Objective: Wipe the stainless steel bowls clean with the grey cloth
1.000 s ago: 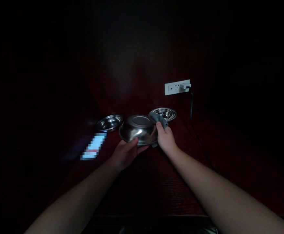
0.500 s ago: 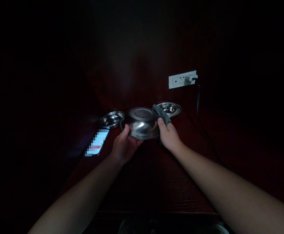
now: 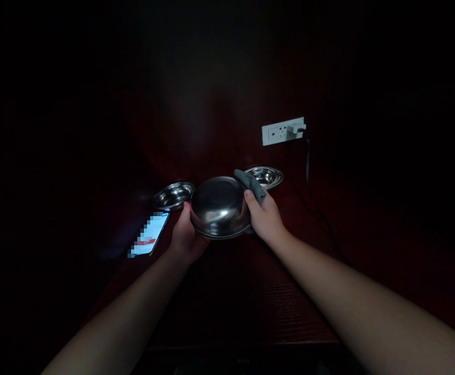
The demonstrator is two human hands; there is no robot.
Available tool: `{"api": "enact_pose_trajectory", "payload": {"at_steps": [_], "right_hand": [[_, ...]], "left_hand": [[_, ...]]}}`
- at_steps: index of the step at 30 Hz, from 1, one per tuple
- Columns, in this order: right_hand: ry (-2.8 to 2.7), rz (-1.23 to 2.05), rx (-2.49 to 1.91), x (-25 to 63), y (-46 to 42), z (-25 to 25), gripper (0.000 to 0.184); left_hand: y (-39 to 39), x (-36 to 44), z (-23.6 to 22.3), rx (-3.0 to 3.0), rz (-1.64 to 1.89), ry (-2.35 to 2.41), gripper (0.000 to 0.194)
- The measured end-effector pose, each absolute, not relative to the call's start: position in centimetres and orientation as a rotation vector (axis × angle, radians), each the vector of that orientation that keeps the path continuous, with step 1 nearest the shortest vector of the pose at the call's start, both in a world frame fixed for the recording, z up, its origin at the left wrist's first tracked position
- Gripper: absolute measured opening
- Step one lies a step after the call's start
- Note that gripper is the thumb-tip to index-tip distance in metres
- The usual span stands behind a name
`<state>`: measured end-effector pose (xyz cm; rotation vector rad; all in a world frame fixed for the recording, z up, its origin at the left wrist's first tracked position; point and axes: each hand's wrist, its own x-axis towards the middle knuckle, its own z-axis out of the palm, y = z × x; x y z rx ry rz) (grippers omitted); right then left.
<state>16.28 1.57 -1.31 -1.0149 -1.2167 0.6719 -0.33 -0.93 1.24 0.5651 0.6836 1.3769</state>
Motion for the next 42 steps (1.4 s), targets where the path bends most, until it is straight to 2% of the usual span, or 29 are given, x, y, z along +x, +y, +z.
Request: {"api": "enact_pose_trajectory", "payload": {"at_steps": [5,11,19,32,42], "right_hand": [[-1.067,0.626,-1.043,16.6,2.2,-1.1,0.044],[-0.982,0.673,-1.032,17.1,3.0,-1.6,0.041],[-1.006,0.645,-1.013,17.1,2.6,-1.1,0.041],[-1.205,0.607,-1.027,17.6,1.9,-0.4,0.042],[-1.087,0.638,-1.023,17.4,2.7,-1.2,0.042]], "left_hand": [[-1.3,-0.1,0.9,0.625,1.264,0.661,0.052],[-2.1,-0.8,0.5,0.814,1.161,0.496,0.036],[-2.1,-1.3,0.7,0.804,0.98,0.371,0.048],[0.1,-0.9,0.5,0.598,1.241,0.716,0.048],[-0.2,-0.7,0.5,0.641,1.265,0.724,0.046]]}}
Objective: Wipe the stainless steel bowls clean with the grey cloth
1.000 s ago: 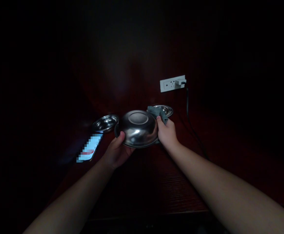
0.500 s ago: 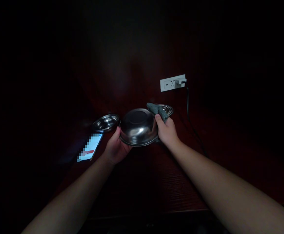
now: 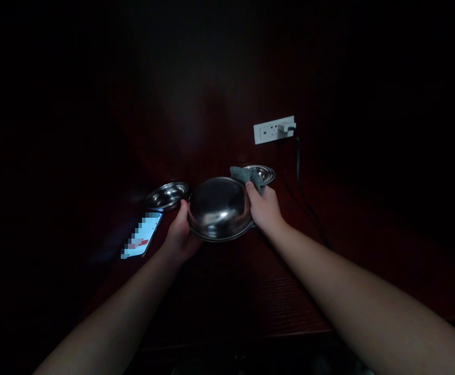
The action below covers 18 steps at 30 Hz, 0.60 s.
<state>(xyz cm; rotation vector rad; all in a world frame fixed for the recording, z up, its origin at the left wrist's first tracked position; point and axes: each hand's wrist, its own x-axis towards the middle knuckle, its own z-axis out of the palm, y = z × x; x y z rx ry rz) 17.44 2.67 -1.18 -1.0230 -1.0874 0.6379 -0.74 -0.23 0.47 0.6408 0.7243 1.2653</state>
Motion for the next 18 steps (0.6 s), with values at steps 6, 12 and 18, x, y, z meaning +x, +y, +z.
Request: {"api": "enact_pose_trajectory", "payload": {"at_steps": [6,12,18], "right_hand": [[-1.052,0.575,-1.027,17.19,2.68,-1.27,0.044],[-1.056,0.539,-1.049,17.58,2.4,-0.79,0.041],[-1.161,0.47,-1.032,17.78,2.21,-0.52,0.04]], "left_hand": [[-0.58,-0.9,0.39,0.658,1.283,0.562,0.036],[-0.55,-1.35,0.03,0.662,1.205,0.513,0.038],[-0.12,-1.48,0.25,0.667,1.184,0.658,0.037]]}}
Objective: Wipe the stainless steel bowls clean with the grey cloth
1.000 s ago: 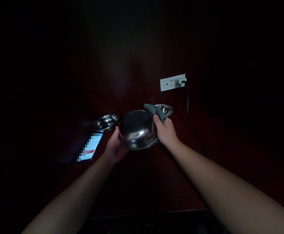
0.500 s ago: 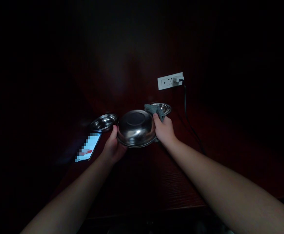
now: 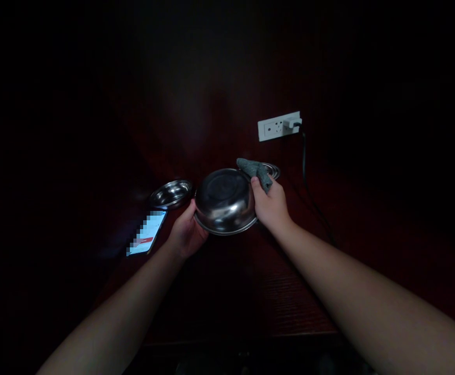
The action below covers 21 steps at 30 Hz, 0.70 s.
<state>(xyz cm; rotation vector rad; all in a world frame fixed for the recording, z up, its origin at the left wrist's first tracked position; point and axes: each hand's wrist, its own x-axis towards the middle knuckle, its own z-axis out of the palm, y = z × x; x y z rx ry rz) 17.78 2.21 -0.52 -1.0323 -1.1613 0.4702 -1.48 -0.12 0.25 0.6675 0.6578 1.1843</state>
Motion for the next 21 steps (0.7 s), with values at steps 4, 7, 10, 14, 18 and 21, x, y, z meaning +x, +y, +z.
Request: {"api": "enact_pose_trajectory", "payload": {"at_steps": [4,7,10,14,18,21], "right_hand": [[-1.164,0.49,-1.031,17.63,2.04,-0.41,0.042],[-1.16,0.512,-1.04,17.6,2.06,-0.44,0.042],[-1.179,0.526,-1.004,17.65,2.21,-0.57,0.041],[-1.205,0.527,-0.981,17.75,2.43,-0.74,0.039],[-1.239,0.503,-0.983,17.81,2.56,-0.87,0.038],[-1.245,0.474,-0.979,17.84,2.61,-0.98,0.035]], "left_hand": [[-0.19,-1.3,0.43,0.661,1.184,0.692,0.039],[-0.28,-1.17,0.52,0.659,1.192,0.723,0.04],[-0.21,-1.09,0.46,0.66,1.188,0.733,0.041],[0.01,-0.99,0.25,0.652,1.212,0.728,0.041],[0.24,-0.93,0.01,0.626,1.249,0.741,0.04],[0.31,-0.93,-0.11,0.611,1.274,0.744,0.04]]}}
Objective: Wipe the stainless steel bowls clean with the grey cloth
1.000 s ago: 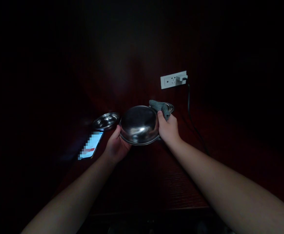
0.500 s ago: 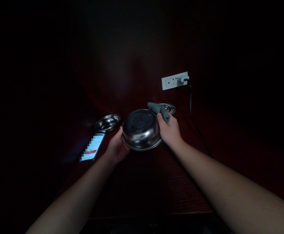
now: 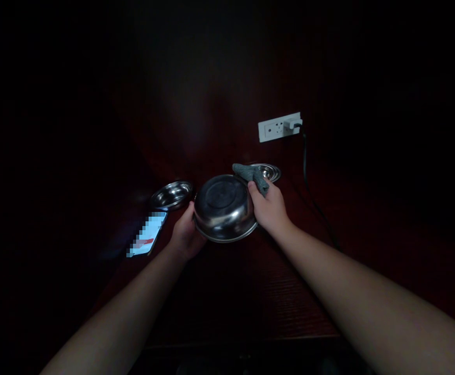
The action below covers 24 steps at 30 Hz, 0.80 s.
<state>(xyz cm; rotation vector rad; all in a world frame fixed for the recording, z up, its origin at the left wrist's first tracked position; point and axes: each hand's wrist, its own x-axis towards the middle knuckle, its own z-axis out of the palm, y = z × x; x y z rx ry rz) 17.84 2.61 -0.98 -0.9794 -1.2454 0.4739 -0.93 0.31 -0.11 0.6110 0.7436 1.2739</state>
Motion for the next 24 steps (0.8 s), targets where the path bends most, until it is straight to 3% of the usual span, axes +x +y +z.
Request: {"api": "enact_pose_trajectory", "payload": {"at_steps": [24], "right_hand": [[-1.147,0.482,-0.978,17.77,2.2,-0.39,0.038]], "left_hand": [[0.03,-0.75,-0.52,0.634,1.311,0.823,0.038]]}}
